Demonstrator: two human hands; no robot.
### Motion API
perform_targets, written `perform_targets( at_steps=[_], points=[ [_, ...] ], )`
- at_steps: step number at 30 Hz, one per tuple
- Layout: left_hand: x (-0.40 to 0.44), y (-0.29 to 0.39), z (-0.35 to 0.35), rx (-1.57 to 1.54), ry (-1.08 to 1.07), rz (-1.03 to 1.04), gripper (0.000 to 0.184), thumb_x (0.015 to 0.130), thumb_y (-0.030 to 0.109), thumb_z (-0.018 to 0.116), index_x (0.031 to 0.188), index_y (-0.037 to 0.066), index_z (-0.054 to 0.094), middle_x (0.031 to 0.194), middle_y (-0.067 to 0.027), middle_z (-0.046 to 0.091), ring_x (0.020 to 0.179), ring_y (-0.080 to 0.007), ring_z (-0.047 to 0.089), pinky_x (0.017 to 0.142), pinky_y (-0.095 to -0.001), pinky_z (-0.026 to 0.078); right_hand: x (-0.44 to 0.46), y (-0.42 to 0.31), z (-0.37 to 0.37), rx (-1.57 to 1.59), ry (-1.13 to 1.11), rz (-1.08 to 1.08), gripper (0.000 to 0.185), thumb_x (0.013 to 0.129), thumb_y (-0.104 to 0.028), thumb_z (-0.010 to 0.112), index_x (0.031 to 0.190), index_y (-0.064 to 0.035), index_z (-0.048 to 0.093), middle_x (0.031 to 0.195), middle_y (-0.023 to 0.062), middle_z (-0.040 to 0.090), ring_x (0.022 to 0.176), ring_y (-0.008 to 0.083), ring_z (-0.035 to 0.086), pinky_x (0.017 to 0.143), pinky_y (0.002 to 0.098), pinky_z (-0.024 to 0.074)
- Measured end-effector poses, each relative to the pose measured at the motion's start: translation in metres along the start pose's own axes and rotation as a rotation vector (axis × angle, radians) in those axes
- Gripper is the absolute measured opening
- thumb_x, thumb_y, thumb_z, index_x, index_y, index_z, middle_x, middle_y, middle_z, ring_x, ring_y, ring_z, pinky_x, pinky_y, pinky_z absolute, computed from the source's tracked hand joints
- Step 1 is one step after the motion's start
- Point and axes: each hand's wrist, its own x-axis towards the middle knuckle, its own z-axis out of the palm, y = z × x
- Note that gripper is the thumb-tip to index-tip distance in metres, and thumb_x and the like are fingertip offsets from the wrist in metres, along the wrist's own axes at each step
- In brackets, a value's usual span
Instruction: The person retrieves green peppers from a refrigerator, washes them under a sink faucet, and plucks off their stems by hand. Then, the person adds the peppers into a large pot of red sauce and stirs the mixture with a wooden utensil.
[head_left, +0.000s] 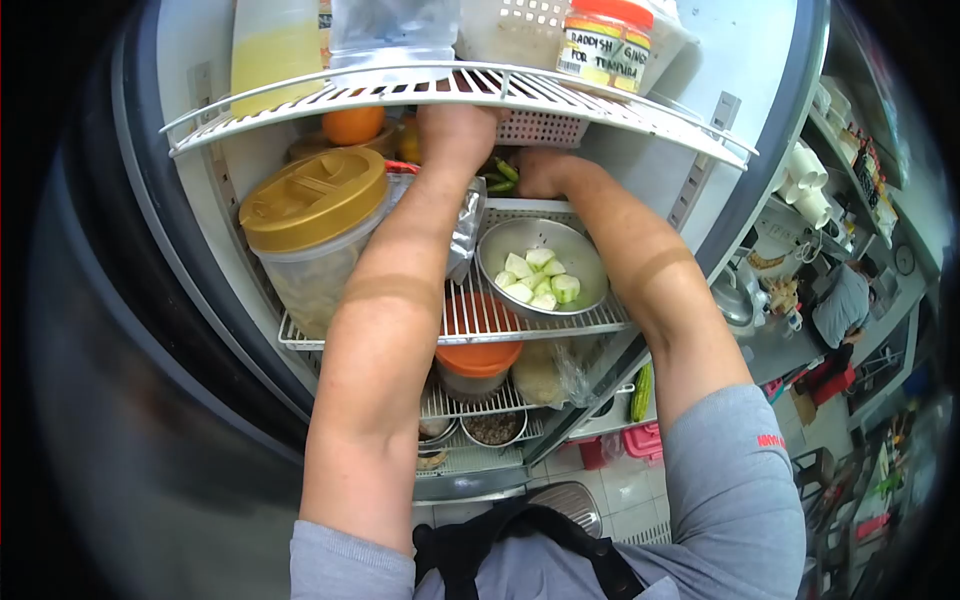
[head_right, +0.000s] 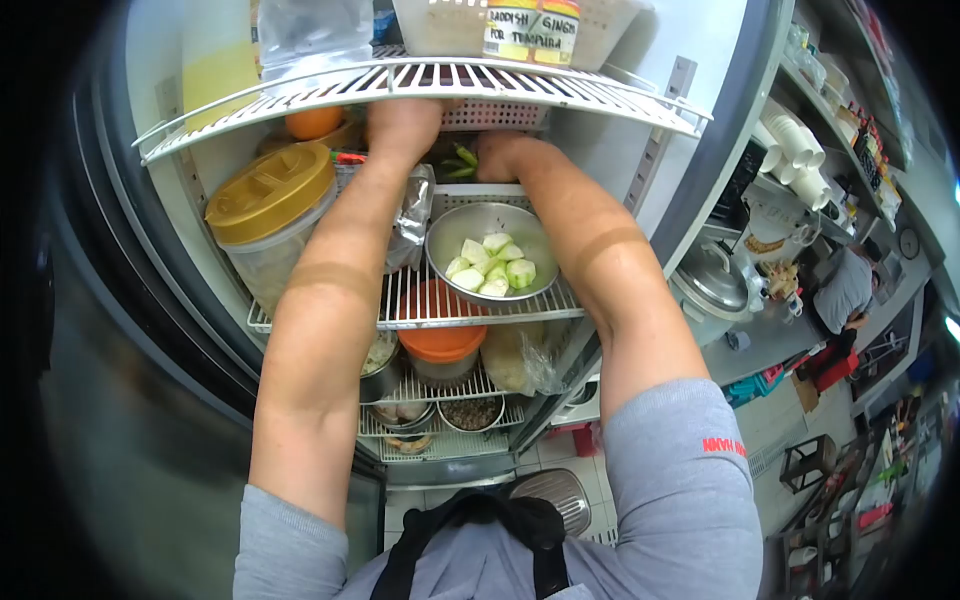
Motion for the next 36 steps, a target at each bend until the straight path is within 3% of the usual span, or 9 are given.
perform_targets(
  at_steps=[4, 5, 11, 14, 17, 20, 26, 29, 36],
  points=[
    [0.003, -0.004, 0.001, 0.137, -0.010, 0.078, 0.041, 0.074, 0.026, 0.090, 0.104, 0.002, 0.077, 0.108, -0.0172, 0.077, 0.102, -0.0367, 0.072, 0.093, -0.0469, 0.056, -0.016, -0.003, -0.009, 0.200, 0.015, 0.029, 0.056, 0.077, -0.027, 0.078, 0.132, -0.0148, 0.074, 0.129, 0.0208, 0.073, 0.120, 0.0351, 0.070, 0.103, 0.0419, 0.0548],
    [0.003, -0.004, 0.001, 0.147, -0.025, 0.076, 0.040, 0.076, 0.030, 0.089, 0.103, 0.003, 0.078, 0.106, -0.0163, 0.077, 0.101, -0.0365, 0.072, 0.093, -0.0465, 0.056, -0.012, 0.002, -0.002, 0.206, 0.080, -0.009, 0.056, 0.077, -0.026, 0.078, 0.130, -0.0106, 0.074, 0.128, 0.0213, 0.073, 0.118, 0.0354, 0.070, 0.101, 0.0419, 0.0551],
    [-0.003, 0.008, -0.009, 0.013, -0.019, -0.013, 0.034, 0.077, 0.025, 0.087, 0.103, 0.005, 0.078, 0.104, -0.0173, 0.077, 0.098, -0.0380, 0.072, 0.088, -0.0478, 0.057, 0.016, 0.015, 0.026, -0.020, 0.157, 0.066, 0.062, 0.079, -0.024, 0.080, 0.137, -0.0052, 0.070, 0.145, 0.0226, 0.063, 0.135, 0.0346, 0.062, 0.112, 0.0436, 0.0502],
    [-0.001, 0.001, -0.005, 0.051, -0.011, 0.052, 0.034, 0.078, 0.023, 0.086, 0.105, 0.004, 0.078, 0.105, -0.0182, 0.077, 0.099, -0.0385, 0.072, 0.087, -0.0478, 0.057, 0.021, 0.019, 0.023, 0.081, -0.065, 0.072, 0.081, 0.073, -0.034, 0.086, 0.147, -0.0141, 0.063, 0.157, 0.0202, 0.054, 0.147, 0.0322, 0.050, 0.119, 0.0419, 0.0437],
    [-0.004, 0.005, -0.008, 0.074, -0.034, -0.033, 0.036, 0.078, 0.023, 0.087, 0.105, 0.003, 0.077, 0.107, -0.0191, 0.076, 0.100, -0.0388, 0.072, 0.089, -0.0466, 0.057, 0.029, 0.024, 0.033, -0.011, -0.020, 0.026, 0.082, 0.073, -0.035, 0.087, 0.147, -0.0111, 0.063, 0.157, 0.0194, 0.055, 0.146, 0.0318, 0.052, 0.119, 0.0421, 0.0443],
    [-0.003, 0.003, -0.005, 0.089, -0.079, -0.070, 0.039, 0.078, 0.023, 0.088, 0.108, 0.002, 0.076, 0.108, -0.0190, 0.076, 0.103, -0.0384, 0.072, 0.094, -0.0463, 0.056, 0.012, 0.005, 0.005, 0.022, -0.227, 0.215, 0.082, 0.073, -0.036, 0.087, 0.147, -0.0108, 0.063, 0.154, 0.0195, 0.057, 0.144, 0.0311, 0.055, 0.117, 0.0423, 0.0460],
    [-0.005, 0.012, -0.015, -0.003, -0.082, -0.104, 0.043, 0.075, 0.019, 0.090, 0.110, 0.001, 0.074, 0.110, -0.0189, 0.076, 0.104, -0.0381, 0.071, 0.095, -0.0458, 0.056, 0.018, 0.019, 0.011, 0.074, -0.287, 0.266, 0.081, 0.073, -0.038, 0.086, 0.147, -0.0148, 0.064, 0.151, 0.0173, 0.061, 0.142, 0.0305, 0.057, 0.116, 0.0427, 0.0464],
    [-0.003, 0.007, -0.010, -0.055, -0.037, -0.092, 0.044, 0.074, 0.019, 0.091, 0.110, 0.001, 0.074, 0.111, -0.0196, 0.075, 0.107, -0.0386, 0.070, 0.096, -0.0455, 0.055, 0.009, 0.018, 0.020, 0.040, -0.090, 0.025, 0.078, 0.075, -0.036, 0.086, 0.147, -0.0184, 0.065, 0.147, 0.0165, 0.065, 0.141, 0.0307, 0.058, 0.116, 0.0423, 0.0455],
    [-0.006, 0.008, -0.010, -0.013, -0.083, -0.088, 0.042, 0.074, 0.025, 0.090, 0.107, 0.002, 0.076, 0.108, -0.0186, 0.076, 0.103, -0.0383, 0.071, 0.093, -0.0460, 0.056, 0.031, 0.026, 0.035, 0.056, -0.183, -0.049, 0.069, 0.077, -0.030, 0.084, 0.143, -0.0206, 0.068, 0.138, 0.0153, 0.071, 0.129, 0.0310, 0.065, 0.111, 0.0425, 0.0479]
  ],
)
